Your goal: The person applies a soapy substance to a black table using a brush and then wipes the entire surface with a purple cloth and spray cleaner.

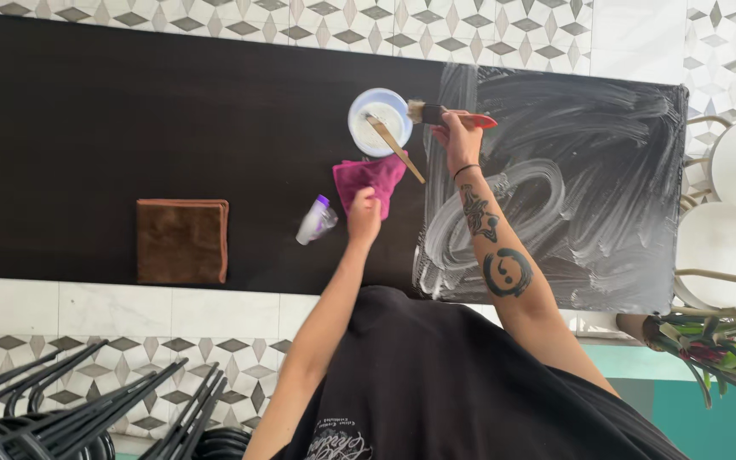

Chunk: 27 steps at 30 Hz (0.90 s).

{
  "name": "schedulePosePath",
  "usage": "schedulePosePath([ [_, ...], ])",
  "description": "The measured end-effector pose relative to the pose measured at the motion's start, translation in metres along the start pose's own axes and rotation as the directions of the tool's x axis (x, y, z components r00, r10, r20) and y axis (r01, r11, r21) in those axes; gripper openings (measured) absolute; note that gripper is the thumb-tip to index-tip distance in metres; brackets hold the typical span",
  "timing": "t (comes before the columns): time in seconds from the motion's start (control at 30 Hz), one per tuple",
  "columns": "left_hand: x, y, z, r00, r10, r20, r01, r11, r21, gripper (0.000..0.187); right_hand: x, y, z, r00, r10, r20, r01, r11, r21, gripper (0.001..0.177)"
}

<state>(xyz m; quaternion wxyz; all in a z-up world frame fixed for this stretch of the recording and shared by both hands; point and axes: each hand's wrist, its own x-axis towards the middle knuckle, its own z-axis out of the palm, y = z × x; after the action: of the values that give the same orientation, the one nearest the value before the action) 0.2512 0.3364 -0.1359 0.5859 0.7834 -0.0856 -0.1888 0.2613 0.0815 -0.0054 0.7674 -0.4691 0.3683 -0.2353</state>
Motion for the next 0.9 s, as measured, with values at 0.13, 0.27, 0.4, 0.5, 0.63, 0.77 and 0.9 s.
schedulePosePath([
  [0.13,-0.027,0.047,-0.003,0.986,0.107,0.126,-0.136,0.960,0.246,0.038,0.024,0.020,0.028,0.934,-0.285,0.213,0.355,0.705,-0.614,0.019],
  [0.27,-0.047,0.124,-0.055,0.906,0.179,0.383,-0.182,0.983,-0.029,0.035,0.040,0.056,0.027,0.693,-0.448,0.564,0.678,0.142,-0.721,0.020],
  [0.4,0.016,0.158,-0.114,0.907,0.243,0.344,-0.221,0.970,-0.103,0.024,0.039,0.069,0.032,0.754,-0.480,0.448,0.578,0.162,-0.800,0.009],
  [0.5,0.072,0.173,-0.140,0.947,0.090,0.308,-0.107,0.993,0.040,0.028,0.027,0.066,0.036,0.891,-0.269,0.365,0.439,0.315,-0.841,0.018],
  [0.63,0.112,0.177,-0.143,0.896,0.014,0.444,-0.042,0.998,0.052,0.036,0.015,0.065,0.040,0.863,-0.391,0.321,0.459,0.336,-0.822,0.016],
  [0.77,0.114,0.143,-0.156,0.868,0.097,0.487,-0.348,0.819,0.456,0.049,0.007,0.063,0.044,0.860,-0.390,0.330,0.478,0.386,-0.789,0.018],
  [0.9,0.070,0.097,-0.192,0.840,-0.091,0.536,-0.377,0.613,0.694,0.088,0.000,0.044,0.056,0.981,-0.148,0.129,0.192,0.590,-0.784,0.022],
])
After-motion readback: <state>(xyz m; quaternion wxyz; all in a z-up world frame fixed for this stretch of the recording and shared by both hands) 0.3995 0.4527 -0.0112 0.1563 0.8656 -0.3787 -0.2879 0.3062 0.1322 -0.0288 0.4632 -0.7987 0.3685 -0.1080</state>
